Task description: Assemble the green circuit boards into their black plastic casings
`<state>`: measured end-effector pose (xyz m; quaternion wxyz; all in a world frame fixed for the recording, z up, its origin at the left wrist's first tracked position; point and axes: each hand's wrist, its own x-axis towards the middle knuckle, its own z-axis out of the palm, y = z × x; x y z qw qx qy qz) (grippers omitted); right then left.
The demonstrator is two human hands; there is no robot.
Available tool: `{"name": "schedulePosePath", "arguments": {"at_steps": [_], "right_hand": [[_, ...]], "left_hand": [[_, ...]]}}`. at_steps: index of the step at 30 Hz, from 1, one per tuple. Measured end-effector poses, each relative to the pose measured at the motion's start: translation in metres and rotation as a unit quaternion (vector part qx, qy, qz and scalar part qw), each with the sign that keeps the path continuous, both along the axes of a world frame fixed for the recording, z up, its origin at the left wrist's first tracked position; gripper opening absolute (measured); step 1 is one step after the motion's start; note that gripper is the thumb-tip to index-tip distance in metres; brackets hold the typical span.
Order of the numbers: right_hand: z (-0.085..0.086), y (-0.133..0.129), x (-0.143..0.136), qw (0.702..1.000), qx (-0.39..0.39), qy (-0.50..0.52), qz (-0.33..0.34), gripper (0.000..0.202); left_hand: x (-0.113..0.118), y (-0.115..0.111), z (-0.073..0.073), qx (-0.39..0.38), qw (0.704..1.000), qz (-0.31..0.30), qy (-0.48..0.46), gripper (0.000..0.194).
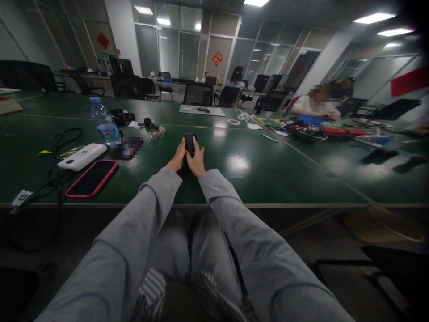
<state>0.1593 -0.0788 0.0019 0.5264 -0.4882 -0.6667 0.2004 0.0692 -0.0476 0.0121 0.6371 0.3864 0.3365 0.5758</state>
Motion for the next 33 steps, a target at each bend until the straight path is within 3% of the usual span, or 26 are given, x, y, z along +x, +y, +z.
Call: {"name": "schedulePosePath", "arguments": {"at_steps": [4,10,17,24,33], "right_hand": [[0.001,-0.003,-0.004,0.998,0.031,-0.039,-0.041,0.067],[0.0,-0.002,-0.007,0.994,0.077,-0.041,-0.064,0.061],[0.0,-0.007,-0.008,0.997,0.041,-0.063,-0.035,0.059],[0.01,-0.014,0.0,0.992,0.108,-0.065,-0.027,0.053],[0.024,0.0,0.042,0.978,0.184,-0.063,-0.074,0.043]], "left_hand": [[-0.008,0.002,0.005,-0.013,0.998,-0.055,-0.019,0.066],[-0.011,0.007,0.003,-0.014,0.995,-0.1,-0.019,0.065],[-0.013,0.014,-0.005,-0.018,0.998,-0.054,-0.024,0.06],[-0.02,0.016,-0.009,-0.017,1.0,-0.003,-0.013,0.061],[-0.025,0.012,0.001,-0.077,0.997,-0.015,0.007,0.071]]}}
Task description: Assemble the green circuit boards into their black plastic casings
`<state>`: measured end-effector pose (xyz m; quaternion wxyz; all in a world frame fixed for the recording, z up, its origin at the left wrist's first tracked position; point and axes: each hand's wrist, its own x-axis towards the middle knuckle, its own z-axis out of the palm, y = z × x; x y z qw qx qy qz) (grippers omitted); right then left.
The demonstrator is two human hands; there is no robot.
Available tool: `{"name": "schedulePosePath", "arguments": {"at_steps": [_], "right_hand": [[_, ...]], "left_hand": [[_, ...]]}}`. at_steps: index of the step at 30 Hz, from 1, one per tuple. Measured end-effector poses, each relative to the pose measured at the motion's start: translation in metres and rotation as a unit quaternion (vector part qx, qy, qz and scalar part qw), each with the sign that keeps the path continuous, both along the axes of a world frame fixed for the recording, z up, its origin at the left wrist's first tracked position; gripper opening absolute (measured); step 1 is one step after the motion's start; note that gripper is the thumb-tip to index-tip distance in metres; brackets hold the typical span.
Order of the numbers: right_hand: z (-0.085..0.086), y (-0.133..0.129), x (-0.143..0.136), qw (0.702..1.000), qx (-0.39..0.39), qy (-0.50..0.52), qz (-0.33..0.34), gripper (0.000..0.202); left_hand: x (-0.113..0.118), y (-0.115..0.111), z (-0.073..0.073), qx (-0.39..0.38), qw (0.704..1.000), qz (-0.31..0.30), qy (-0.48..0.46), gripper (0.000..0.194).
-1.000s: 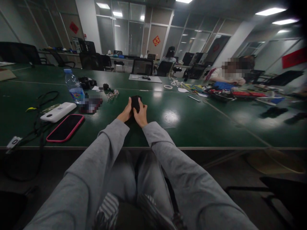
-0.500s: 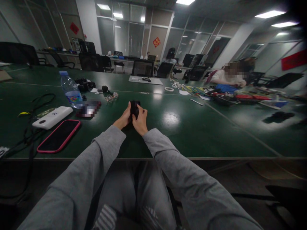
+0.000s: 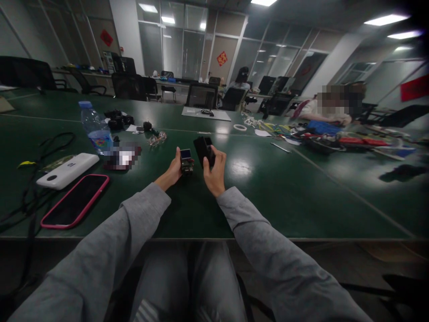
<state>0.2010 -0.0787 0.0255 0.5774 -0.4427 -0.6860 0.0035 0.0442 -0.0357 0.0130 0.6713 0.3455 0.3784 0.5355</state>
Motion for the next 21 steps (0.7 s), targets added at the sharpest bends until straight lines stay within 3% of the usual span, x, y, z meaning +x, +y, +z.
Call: {"name": "schedulePosePath", "arguments": {"at_steps": [3,5,11,19,21], "right_hand": [[-0.006,0.007,0.014,1.0,-0.025,-0.009,-0.008,0.041],[-0.011,0.009,0.02,0.999,-0.047,-0.012,-0.008,0.04],[-0.019,0.008,0.019,0.995,-0.092,-0.024,0.012,0.039],[-0.027,0.007,0.015,0.987,-0.152,-0.039,0.017,0.038],[-0.027,0.006,0.015,0.986,-0.158,-0.049,0.018,0.038]], "left_hand": [[-0.002,-0.005,0.004,-0.014,0.999,-0.019,0.025,0.078],[-0.001,-0.007,0.003,0.004,0.998,-0.026,0.058,0.067],[0.008,-0.013,-0.002,0.08,0.982,0.034,0.169,0.054],[-0.002,-0.01,-0.007,0.086,0.947,0.092,0.296,0.057],[-0.007,-0.006,-0.009,0.089,0.936,0.081,0.33,0.054]]}}
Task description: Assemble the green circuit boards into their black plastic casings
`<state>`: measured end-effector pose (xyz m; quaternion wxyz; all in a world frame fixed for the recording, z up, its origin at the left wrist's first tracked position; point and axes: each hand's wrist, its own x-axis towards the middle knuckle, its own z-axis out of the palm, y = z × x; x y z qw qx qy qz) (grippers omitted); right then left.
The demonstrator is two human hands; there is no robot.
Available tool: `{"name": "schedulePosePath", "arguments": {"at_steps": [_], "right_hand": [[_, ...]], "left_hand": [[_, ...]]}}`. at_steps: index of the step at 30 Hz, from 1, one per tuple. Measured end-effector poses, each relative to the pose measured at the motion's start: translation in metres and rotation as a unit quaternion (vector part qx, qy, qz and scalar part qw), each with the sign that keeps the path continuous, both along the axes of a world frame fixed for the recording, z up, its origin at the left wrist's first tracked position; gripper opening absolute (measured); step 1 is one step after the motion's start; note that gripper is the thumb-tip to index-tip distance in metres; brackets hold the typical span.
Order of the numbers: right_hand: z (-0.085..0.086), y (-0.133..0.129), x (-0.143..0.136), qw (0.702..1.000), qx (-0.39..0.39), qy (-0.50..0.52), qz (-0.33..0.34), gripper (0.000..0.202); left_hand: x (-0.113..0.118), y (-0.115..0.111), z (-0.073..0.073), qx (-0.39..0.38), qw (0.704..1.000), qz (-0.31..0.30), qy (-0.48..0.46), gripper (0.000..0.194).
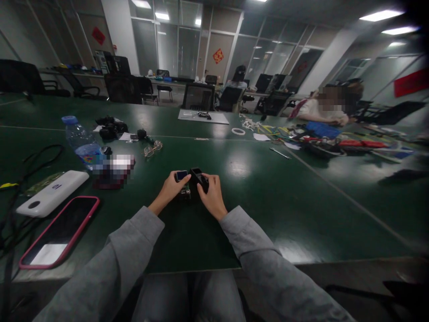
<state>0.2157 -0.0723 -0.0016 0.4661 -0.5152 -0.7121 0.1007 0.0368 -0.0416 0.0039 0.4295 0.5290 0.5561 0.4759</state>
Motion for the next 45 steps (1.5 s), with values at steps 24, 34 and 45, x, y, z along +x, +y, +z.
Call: {"name": "schedulePosePath", "arguments": {"at_steps": [24,34,45], "right_hand": [[0.026,-0.021,-0.009,0.991,-0.105,0.021,0.078,0.027],[0.024,-0.018,-0.01,0.991,-0.098,0.047,0.073,0.019],[0.024,-0.019,-0.009,0.99,-0.09,0.057,0.096,0.026]], "left_hand": [[-0.022,0.013,0.012,0.055,0.986,-0.029,0.156,0.041],[-0.021,0.015,0.005,0.086,0.979,-0.072,0.17,0.043],[-0.025,0.015,0.011,0.055,0.983,-0.123,0.127,0.044]]}}
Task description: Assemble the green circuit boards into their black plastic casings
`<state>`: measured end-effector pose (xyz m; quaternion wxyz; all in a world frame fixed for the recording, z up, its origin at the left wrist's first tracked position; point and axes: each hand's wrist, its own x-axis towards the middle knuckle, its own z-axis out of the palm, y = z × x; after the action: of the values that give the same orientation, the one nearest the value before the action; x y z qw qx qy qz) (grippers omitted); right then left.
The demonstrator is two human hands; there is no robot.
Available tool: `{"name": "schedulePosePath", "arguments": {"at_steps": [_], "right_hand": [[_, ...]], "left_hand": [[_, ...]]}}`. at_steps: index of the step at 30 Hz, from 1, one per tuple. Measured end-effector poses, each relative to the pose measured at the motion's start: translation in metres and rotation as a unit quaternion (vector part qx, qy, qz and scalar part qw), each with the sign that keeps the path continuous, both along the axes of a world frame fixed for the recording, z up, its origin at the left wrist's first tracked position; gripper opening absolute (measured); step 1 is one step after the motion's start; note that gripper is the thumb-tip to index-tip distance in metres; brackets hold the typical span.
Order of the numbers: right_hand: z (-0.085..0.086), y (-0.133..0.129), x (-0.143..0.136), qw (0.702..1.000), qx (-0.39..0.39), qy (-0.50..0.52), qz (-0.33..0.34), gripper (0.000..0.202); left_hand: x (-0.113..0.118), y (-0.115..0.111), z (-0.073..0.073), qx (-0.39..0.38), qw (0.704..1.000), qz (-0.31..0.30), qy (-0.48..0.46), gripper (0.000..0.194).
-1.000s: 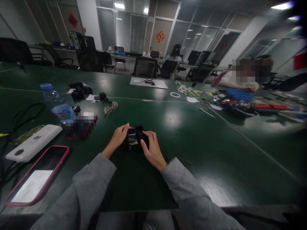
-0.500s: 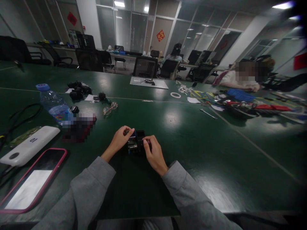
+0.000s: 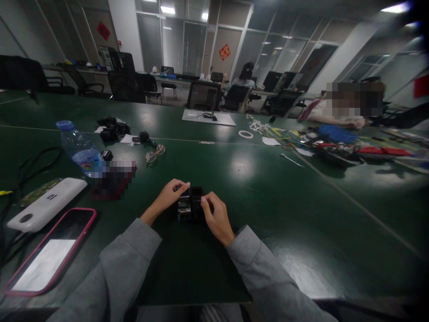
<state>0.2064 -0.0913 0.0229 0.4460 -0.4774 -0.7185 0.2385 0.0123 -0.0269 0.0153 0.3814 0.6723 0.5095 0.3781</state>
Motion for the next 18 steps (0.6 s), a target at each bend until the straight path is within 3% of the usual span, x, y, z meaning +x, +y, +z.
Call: {"name": "schedulePosePath", "arguments": {"at_steps": [3,6,11,18], "right_hand": [[0.001,-0.001,0.001,1.0,0.023,0.004,-0.013,0.033],[0.003,-0.001,0.003,0.997,0.043,0.032,-0.05,0.037],[0.001,0.004,0.009,0.991,0.048,0.081,-0.094,0.042],[-0.003,0.01,0.009,0.989,-0.003,0.111,-0.098,0.048]], "left_hand": [[0.001,0.0,0.0,-0.01,0.999,0.017,-0.031,0.041],[0.001,0.0,0.0,0.01,0.994,0.071,-0.084,0.034],[-0.002,-0.002,0.003,0.06,0.975,0.155,-0.15,0.05],[0.0,-0.003,-0.003,0.077,0.965,0.172,-0.185,0.04]]}}
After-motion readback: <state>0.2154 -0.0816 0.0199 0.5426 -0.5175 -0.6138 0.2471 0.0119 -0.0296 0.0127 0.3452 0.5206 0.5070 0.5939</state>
